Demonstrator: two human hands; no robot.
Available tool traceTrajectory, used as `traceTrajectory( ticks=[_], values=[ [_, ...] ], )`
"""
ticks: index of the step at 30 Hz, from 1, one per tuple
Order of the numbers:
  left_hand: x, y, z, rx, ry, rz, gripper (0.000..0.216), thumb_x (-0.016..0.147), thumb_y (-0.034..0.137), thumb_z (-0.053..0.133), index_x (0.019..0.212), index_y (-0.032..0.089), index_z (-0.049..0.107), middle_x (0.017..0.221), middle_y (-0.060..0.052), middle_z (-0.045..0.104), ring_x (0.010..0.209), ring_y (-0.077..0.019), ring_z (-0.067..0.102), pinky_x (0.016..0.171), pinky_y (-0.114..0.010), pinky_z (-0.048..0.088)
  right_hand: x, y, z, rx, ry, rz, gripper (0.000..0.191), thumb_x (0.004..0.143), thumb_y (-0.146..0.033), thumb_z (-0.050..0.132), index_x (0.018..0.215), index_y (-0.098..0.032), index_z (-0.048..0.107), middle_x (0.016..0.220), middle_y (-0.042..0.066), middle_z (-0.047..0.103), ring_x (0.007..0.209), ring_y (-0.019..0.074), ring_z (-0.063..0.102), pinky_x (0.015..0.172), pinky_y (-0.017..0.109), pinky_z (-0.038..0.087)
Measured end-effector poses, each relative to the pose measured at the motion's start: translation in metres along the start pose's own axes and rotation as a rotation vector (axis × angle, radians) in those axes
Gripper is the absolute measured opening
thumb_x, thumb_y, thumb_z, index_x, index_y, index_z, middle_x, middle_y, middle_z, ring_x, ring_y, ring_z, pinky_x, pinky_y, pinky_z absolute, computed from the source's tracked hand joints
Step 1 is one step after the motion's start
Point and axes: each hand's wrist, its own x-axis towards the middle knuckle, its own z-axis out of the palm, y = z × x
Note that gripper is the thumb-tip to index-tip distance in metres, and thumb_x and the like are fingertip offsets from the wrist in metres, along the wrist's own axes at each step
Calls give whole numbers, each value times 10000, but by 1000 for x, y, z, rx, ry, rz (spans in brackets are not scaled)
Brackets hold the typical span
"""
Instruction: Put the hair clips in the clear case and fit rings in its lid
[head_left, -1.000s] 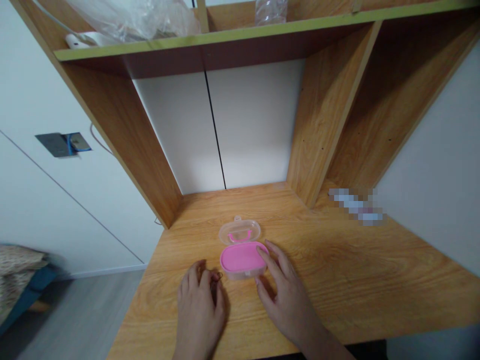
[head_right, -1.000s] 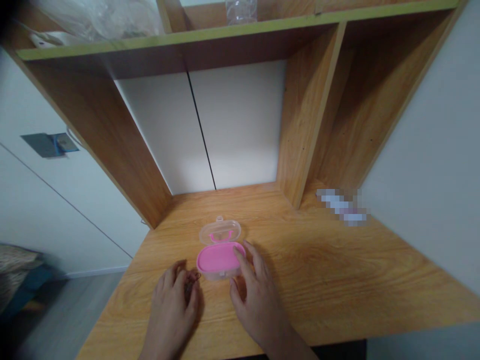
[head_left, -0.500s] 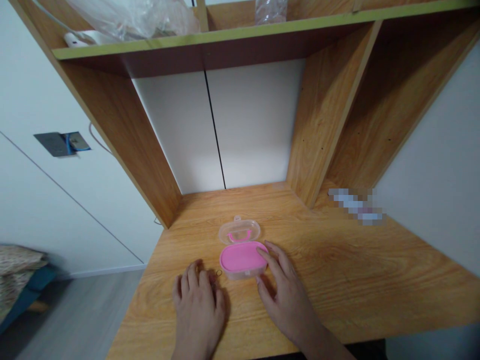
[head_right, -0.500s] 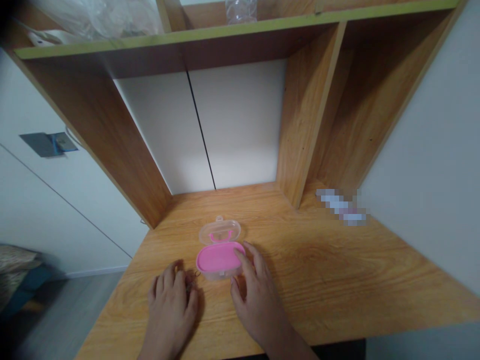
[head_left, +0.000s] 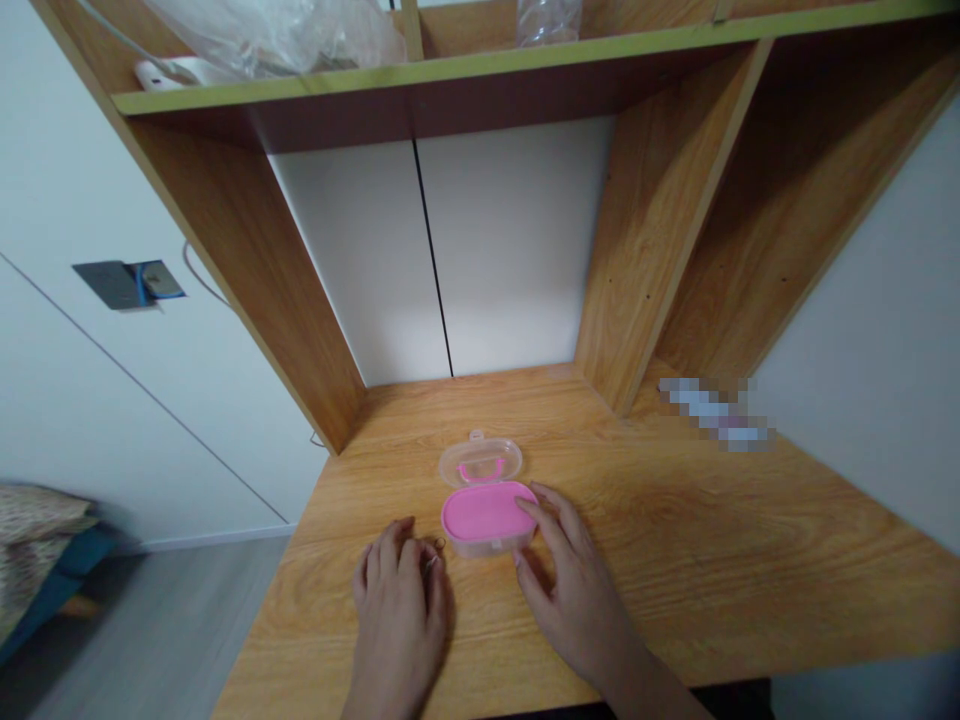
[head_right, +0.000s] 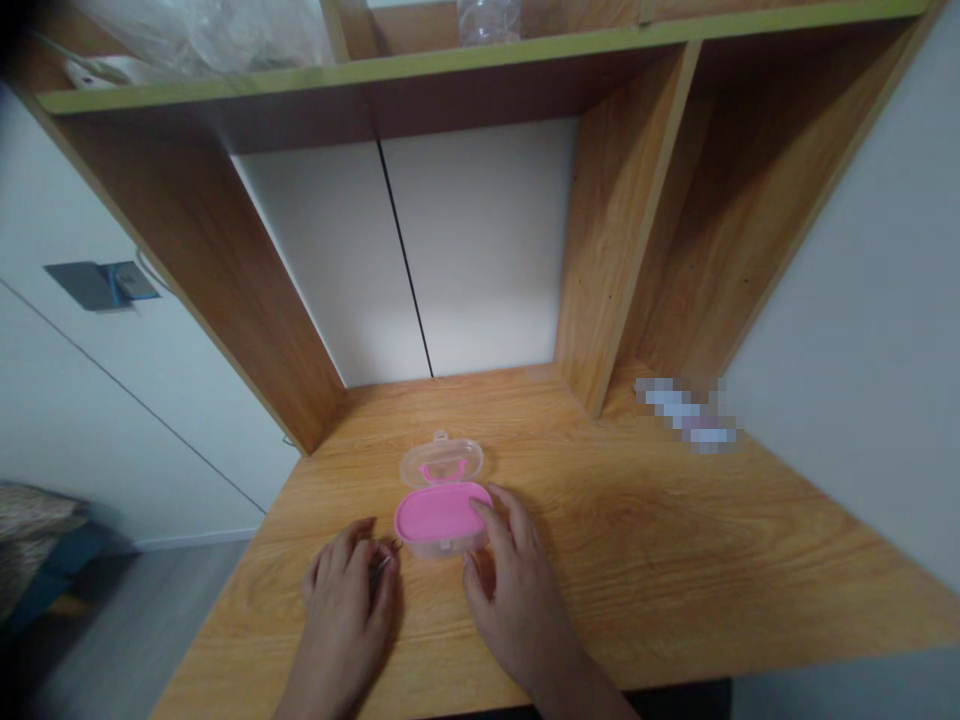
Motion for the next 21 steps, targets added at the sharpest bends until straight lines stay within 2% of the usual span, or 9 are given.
traceTrajectory(
  ticks=[14, 21],
  values=[
    [3, 3, -8, -69, -5, -68, 249, 975, 290, 481, 996, 252, 727, 1277, -91, 679, 1183, -314, 585, 984, -527, 387, -1, 5, 4, 24, 43, -8, 565, 897, -168, 516, 1453, -210, 426, 1442, 143, 495, 1353, 312, 492, 1118, 546, 462],
    [4, 3, -11, -109, -57, -188, 262, 943, 432, 551, 944, 273, 760, 1000, -78, 766, 972, -328, 634, 873, -502, 389, 0, 1, 2, 27, 45, 0, 557, 893, -156, 515, 1442, -201, 429, 1440, 144, 492, 1355, 303, 487, 1129, 534, 455]
  ],
)
